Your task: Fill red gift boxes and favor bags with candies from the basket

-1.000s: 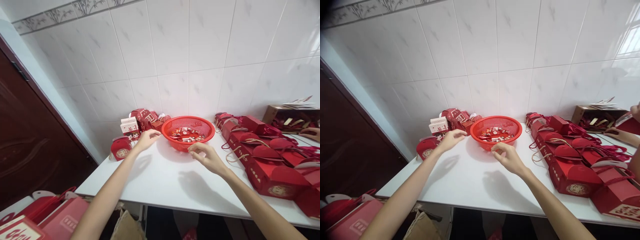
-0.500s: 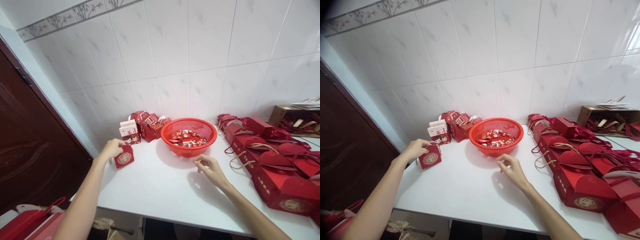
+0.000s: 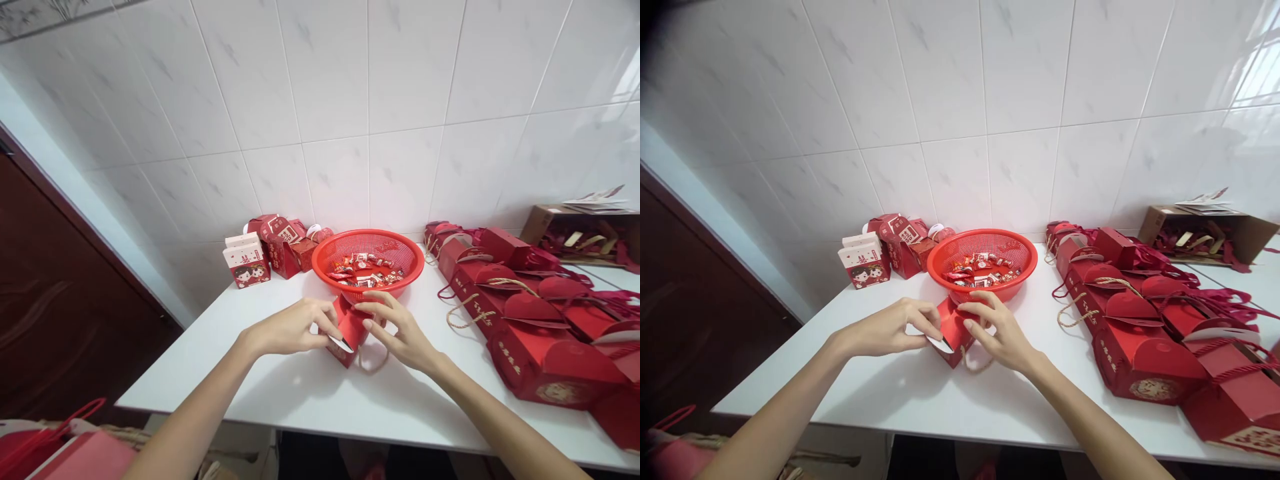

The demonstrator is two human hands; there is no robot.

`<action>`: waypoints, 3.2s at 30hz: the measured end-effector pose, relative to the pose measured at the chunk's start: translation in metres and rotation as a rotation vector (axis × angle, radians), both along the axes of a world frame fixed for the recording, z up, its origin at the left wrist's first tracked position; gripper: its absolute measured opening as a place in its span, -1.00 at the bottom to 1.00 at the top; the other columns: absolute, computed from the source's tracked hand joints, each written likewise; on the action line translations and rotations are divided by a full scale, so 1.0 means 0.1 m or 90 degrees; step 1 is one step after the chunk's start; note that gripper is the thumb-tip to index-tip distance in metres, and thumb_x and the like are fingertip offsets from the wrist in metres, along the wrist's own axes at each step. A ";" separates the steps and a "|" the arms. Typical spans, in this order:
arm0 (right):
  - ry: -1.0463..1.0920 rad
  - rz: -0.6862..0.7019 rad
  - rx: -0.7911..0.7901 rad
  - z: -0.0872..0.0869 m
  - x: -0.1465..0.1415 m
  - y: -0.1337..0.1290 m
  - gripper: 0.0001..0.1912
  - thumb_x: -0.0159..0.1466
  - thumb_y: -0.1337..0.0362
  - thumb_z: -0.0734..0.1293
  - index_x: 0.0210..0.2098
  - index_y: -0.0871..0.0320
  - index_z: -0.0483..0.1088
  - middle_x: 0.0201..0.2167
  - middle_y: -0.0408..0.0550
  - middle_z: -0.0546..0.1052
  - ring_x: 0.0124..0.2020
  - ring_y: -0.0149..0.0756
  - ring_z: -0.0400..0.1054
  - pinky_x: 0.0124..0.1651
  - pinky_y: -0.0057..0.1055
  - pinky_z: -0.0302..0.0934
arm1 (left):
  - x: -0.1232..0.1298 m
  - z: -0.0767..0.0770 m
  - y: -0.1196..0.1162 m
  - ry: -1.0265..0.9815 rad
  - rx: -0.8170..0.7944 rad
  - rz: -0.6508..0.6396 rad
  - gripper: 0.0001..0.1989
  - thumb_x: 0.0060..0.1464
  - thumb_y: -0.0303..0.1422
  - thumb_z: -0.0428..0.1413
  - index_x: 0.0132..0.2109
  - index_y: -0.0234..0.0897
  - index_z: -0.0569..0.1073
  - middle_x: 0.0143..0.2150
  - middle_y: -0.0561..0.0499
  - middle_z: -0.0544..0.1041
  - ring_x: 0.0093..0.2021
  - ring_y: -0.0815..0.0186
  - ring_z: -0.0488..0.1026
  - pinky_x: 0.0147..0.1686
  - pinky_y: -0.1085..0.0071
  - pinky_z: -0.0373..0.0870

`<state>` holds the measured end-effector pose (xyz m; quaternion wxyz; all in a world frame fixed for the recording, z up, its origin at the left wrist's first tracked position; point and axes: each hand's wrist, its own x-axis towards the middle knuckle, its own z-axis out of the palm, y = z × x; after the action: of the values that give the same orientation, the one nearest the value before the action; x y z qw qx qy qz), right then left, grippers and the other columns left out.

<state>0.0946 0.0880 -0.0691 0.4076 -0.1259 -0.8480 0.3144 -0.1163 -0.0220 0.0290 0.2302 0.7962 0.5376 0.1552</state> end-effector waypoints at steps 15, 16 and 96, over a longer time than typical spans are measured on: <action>-0.148 0.005 0.008 0.31 -0.23 -0.04 -0.70 0.40 0.05 0.19 -0.34 0.12 0.30 -0.15 0.02 0.43 -0.22 -0.25 0.38 -0.21 -0.34 0.28 | 0.04 0.01 -0.01 0.018 -0.023 0.042 -0.84 0.11 -0.40 0.11 -0.34 -0.28 0.58 -0.28 0.02 0.55 -0.38 0.36 0.41 -0.37 0.48 0.23; -0.116 0.022 -0.022 0.32 -0.21 -0.02 -0.71 0.38 0.08 0.21 -0.38 0.12 0.27 -0.23 -0.01 0.42 -0.25 -0.26 0.36 -0.25 -0.36 0.27 | 0.05 -0.01 0.01 0.021 -0.016 0.026 -0.85 0.07 -0.44 0.11 -0.30 -0.27 0.59 -0.23 0.00 0.55 -0.35 0.35 0.43 -0.34 0.48 0.25; 0.121 -0.150 -0.100 0.13 0.10 0.07 -0.69 0.37 0.05 0.25 -0.34 0.14 0.42 -0.51 -0.12 0.47 -0.50 -0.36 0.28 -0.40 -0.42 0.23 | -0.45 0.37 0.54 0.066 -0.067 0.193 -0.48 0.12 -0.11 0.14 0.18 -0.22 0.46 0.19 -0.12 0.51 0.09 0.15 0.47 0.02 0.31 0.40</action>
<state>0.1042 0.0950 -0.0560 0.5087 -0.2258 -0.7579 0.3403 -0.1612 0.0323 0.0662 0.2177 0.6996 0.6702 0.1182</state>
